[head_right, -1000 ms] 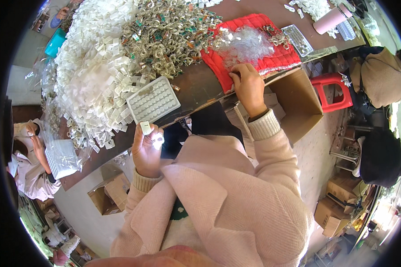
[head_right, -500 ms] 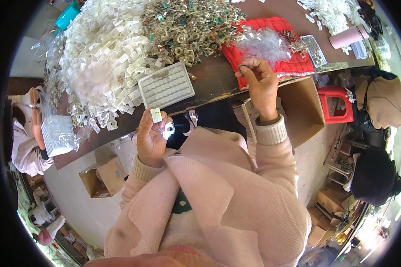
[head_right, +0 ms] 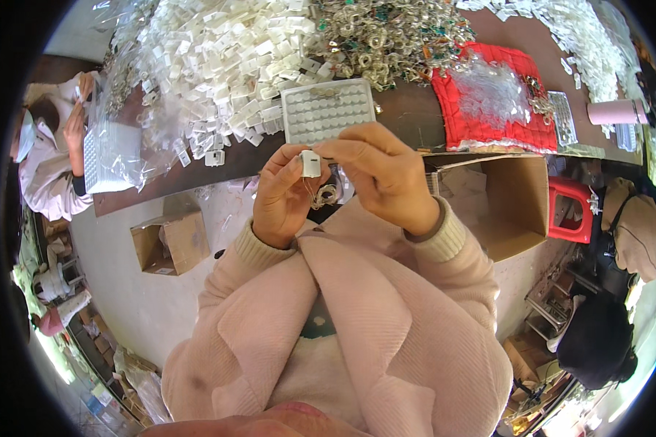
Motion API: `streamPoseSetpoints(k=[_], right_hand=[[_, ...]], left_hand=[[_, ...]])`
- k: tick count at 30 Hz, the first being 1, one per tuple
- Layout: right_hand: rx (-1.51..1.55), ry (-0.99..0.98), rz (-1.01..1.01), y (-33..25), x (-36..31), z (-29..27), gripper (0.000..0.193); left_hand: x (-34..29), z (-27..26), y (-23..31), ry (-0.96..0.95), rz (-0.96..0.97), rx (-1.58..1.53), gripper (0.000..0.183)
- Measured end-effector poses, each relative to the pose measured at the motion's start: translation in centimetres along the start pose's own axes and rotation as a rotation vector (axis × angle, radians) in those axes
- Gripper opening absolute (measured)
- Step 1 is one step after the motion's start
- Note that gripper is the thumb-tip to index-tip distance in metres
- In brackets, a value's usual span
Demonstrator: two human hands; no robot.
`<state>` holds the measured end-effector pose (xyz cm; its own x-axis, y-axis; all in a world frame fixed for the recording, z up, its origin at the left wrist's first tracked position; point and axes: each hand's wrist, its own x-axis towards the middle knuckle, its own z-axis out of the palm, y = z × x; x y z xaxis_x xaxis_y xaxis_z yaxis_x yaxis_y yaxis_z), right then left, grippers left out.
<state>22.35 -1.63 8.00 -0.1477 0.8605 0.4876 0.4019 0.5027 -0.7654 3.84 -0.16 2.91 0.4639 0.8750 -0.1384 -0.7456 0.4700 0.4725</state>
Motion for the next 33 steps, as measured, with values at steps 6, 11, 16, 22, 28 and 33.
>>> streamPoseSetpoints(k=[6,11,16,22,28,33], right_hand=[[-0.060,-0.045,-0.111,-0.5,0.9,1.6,0.050],[-0.130,-0.115,-0.120,-0.6,0.8,1.4,0.046],[-0.157,-0.111,-0.016,-1.0,0.7,1.6,0.027],[-0.063,-0.107,0.116,-1.2,0.7,1.1,0.017],[-0.094,-0.104,0.073,-0.4,1.0,1.6,0.013],[-0.020,-0.167,0.145,1.2,3.0,1.0,0.016]], left_hand=[[-0.1,0.6,0.9,-0.017,-0.028,0.001,0.020],[0.0,0.2,1.1,0.001,-0.009,0.094,0.019],[-0.3,-0.3,1.7,0.020,0.090,0.196,0.018],[-0.3,-0.4,1.6,0.022,0.088,0.249,0.019],[-0.3,-1.0,1.5,0.017,0.083,0.274,0.017],[0.0,-1.5,2.1,0.065,0.014,0.153,0.018]])
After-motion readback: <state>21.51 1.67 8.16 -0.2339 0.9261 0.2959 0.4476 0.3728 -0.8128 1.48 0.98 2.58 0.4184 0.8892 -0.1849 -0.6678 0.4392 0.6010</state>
